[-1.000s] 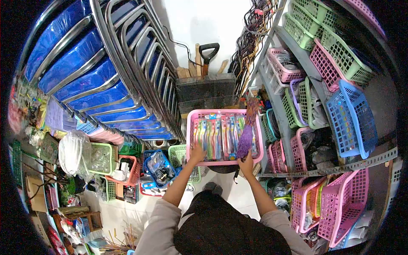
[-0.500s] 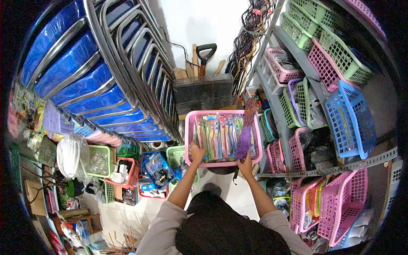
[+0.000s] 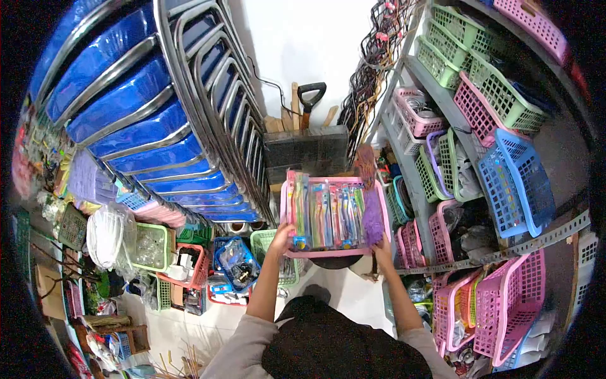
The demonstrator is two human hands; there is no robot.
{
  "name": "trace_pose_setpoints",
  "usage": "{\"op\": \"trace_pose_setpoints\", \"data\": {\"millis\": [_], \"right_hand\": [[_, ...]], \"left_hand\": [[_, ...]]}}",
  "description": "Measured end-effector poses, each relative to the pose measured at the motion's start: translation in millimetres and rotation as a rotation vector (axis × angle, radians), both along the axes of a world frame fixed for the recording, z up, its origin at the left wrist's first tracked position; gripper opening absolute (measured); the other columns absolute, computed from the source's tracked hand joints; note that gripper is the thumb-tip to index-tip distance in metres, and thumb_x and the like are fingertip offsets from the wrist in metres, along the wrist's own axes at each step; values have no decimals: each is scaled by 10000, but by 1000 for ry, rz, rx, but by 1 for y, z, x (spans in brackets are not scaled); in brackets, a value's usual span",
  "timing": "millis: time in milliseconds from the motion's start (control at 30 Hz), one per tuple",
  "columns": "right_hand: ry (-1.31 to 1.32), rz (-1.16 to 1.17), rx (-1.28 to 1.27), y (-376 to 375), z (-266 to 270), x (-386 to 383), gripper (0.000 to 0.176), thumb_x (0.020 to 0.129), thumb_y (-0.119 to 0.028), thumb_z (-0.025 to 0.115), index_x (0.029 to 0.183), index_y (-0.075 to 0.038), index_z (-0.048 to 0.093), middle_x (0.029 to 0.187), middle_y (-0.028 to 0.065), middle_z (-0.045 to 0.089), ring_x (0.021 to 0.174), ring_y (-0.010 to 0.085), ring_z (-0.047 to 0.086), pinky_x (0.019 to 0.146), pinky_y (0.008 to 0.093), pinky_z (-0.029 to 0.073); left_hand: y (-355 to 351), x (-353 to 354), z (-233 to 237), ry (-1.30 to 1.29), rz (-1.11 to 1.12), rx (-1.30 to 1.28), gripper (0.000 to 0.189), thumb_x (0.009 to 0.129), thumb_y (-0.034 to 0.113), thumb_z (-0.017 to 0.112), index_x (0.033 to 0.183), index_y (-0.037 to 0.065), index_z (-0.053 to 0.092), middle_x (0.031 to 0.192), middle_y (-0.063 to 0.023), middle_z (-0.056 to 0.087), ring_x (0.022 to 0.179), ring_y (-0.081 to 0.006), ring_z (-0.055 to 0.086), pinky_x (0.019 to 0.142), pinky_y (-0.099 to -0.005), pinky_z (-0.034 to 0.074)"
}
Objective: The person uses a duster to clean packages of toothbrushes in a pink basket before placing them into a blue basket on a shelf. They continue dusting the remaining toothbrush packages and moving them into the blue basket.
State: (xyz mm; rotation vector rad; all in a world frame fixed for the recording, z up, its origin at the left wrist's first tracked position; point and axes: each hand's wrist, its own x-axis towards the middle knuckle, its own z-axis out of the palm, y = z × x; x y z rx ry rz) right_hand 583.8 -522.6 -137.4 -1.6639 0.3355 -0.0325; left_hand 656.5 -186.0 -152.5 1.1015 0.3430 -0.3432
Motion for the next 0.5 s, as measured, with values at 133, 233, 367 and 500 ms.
{"op": "trace_pose_setpoints", "data": {"millis": [133, 233, 367, 500], "right_hand": [[-285, 162, -217, -30, 8, -8, 573, 772, 41, 562, 1311, 8, 372, 1197, 100, 504, 1074, 171, 495, 909, 291, 400], [-353, 221, -403, -33, 56, -23, 452, 760, -32, 614, 1187, 47, 490, 1128, 144, 560, 1042, 205, 539, 897, 306, 413], [-377, 410, -758, -29, 146, -35, 397, 686, 19, 551, 1081, 45, 564, 1038, 210, 598, 987, 316, 579, 877, 324, 435], [-496, 305, -884, -36, 161, -12, 467, 641, 36, 519, 1103, 1, 570, 1067, 222, 581, 968, 378, 566, 855, 366, 454]], "left_hand": [[5, -2, 29, -27, 104, -267, 504, 757, 140, 613, 1215, 27, 436, 1018, -98, 576, 941, -225, 560, 811, -352, 466], [6, 3, 53, -25, 68, -403, 386, 790, 161, 588, 1146, 45, 496, 1067, -109, 571, 950, -217, 570, 853, -352, 458], [-4, -3, 83, -259, 173, -621, 322, 843, 272, 540, 1085, 59, 547, 983, -79, 614, 910, -218, 592, 812, -346, 486], [-14, -11, 143, -97, 77, -530, 320, 839, 271, 547, 1054, 39, 595, 930, -80, 661, 830, -228, 637, 804, -366, 505]]}}
